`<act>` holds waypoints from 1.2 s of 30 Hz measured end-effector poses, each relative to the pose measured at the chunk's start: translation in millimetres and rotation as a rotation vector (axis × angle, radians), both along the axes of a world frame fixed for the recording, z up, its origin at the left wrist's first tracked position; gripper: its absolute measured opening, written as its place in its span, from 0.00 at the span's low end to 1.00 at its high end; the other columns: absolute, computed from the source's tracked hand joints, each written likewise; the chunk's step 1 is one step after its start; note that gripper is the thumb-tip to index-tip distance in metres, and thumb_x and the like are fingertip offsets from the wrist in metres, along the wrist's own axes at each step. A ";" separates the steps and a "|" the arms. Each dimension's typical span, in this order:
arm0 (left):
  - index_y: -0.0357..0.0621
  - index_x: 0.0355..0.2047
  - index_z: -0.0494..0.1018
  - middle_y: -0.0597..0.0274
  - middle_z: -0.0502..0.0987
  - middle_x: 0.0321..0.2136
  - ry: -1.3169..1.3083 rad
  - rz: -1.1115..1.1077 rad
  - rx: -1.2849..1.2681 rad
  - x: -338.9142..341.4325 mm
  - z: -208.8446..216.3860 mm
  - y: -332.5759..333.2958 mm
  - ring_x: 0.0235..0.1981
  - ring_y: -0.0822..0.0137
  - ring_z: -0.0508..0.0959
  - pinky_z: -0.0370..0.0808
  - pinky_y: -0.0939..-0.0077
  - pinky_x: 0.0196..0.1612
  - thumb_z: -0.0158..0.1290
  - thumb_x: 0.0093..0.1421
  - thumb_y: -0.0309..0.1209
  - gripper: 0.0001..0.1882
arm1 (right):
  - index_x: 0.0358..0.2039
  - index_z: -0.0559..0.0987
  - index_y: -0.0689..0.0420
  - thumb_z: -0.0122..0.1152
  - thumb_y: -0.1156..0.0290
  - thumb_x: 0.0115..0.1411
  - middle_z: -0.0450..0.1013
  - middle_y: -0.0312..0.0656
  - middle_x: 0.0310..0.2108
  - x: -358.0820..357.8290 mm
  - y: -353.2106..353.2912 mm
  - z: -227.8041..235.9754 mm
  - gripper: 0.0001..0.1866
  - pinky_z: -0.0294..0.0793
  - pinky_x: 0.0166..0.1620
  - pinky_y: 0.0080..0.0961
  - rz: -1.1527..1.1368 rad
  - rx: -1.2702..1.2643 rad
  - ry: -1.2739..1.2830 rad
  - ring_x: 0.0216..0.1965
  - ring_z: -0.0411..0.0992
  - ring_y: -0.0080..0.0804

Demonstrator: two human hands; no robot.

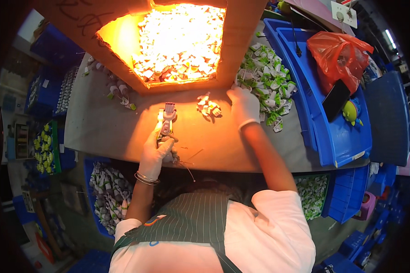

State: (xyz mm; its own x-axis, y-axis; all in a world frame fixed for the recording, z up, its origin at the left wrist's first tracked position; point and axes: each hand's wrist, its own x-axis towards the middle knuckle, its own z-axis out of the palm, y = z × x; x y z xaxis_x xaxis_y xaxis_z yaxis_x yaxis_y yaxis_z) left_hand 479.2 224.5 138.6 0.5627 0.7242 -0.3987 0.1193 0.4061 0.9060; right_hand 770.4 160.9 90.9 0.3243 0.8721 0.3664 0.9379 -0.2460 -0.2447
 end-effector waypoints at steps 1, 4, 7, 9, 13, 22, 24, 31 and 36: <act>0.38 0.54 0.64 0.60 0.76 0.36 -0.001 0.000 0.002 -0.5 -2.3 -2.1 0.26 0.75 0.76 0.77 0.79 0.30 0.54 0.62 0.30 0.21 | 0.35 0.80 0.54 0.56 0.77 0.52 0.74 0.42 0.31 5.3 2.0 -5.5 0.10 0.74 0.37 0.38 0.000 0.002 -0.001 0.34 0.73 0.46; 0.39 0.59 0.62 0.64 0.74 0.35 -0.073 0.011 -0.035 -0.5 -7.2 -2.2 0.26 0.74 0.78 0.76 0.80 0.28 0.59 0.61 0.30 0.28 | 0.33 0.79 0.54 0.56 0.76 0.53 0.73 0.42 0.31 19.0 6.7 -19.8 0.07 0.73 0.35 0.37 0.014 0.069 -0.228 0.33 0.73 0.44; 0.40 0.60 0.62 0.64 0.73 0.34 -0.025 0.013 -0.041 -4.0 -7.7 -2.2 0.26 0.74 0.78 0.76 0.80 0.28 0.59 0.60 0.30 0.29 | 0.33 0.79 0.53 0.57 0.77 0.52 0.73 0.42 0.33 30.4 1.0 -21.3 0.08 0.73 0.36 0.37 0.058 0.054 -0.173 0.34 0.73 0.43; 0.39 0.60 0.62 0.63 0.73 0.34 -0.027 0.002 -0.065 -5.9 -13.1 -0.9 0.26 0.75 0.78 0.76 0.81 0.28 0.59 0.60 0.30 0.29 | 0.33 0.79 0.54 0.57 0.78 0.52 0.73 0.42 0.33 31.1 -5.4 -21.5 0.09 0.73 0.36 0.37 0.099 0.144 -0.067 0.34 0.73 0.43; 0.39 0.59 0.62 0.64 0.73 0.33 -0.014 -0.001 -0.029 -0.1 -10.4 -2.8 0.26 0.75 0.78 0.76 0.82 0.26 0.59 0.60 0.30 0.28 | 0.31 0.79 0.52 0.57 0.79 0.49 0.73 0.41 0.34 21.5 -7.4 -2.6 0.09 0.73 0.36 0.38 0.048 0.225 0.048 0.35 0.72 0.43; 0.39 0.58 0.62 0.64 0.74 0.33 -0.066 -0.048 -0.052 11.9 -1.8 -5.2 0.27 0.76 0.78 0.77 0.81 0.26 0.58 0.61 0.29 0.27 | 0.29 0.78 0.54 0.59 0.76 0.46 0.74 0.42 0.33 55.1 21.5 34.4 0.07 0.72 0.41 0.40 -0.065 -0.028 -0.125 0.38 0.71 0.45; 0.39 0.59 0.62 0.64 0.74 0.33 -0.069 -0.015 -0.075 12.4 -0.7 -6.9 0.26 0.75 0.78 0.77 0.80 0.27 0.57 0.61 0.27 0.28 | 0.26 0.76 0.53 0.60 0.76 0.46 0.73 0.43 0.31 53.9 25.2 29.5 0.05 0.72 0.41 0.39 -0.032 -0.153 -0.137 0.38 0.70 0.46; 0.39 0.60 0.62 0.63 0.74 0.34 -0.068 -0.077 -0.138 6.0 -3.3 -2.8 0.26 0.75 0.77 0.77 0.79 0.28 0.57 0.60 0.27 0.29 | 0.35 0.80 0.55 0.59 0.77 0.50 0.75 0.43 0.40 35.8 -5.1 27.1 0.10 0.74 0.43 0.37 -0.162 0.112 0.084 0.40 0.74 0.47; 0.39 0.57 0.62 0.61 0.75 0.34 -0.054 -0.035 -0.114 9.9 -3.0 -3.5 0.25 0.74 0.77 0.77 0.77 0.27 0.56 0.62 0.30 0.25 | 0.42 0.77 0.61 0.54 0.79 0.60 0.78 0.45 0.38 -3.2 -1.6 37.3 0.10 0.76 0.37 0.27 -0.010 0.299 0.313 0.36 0.77 0.36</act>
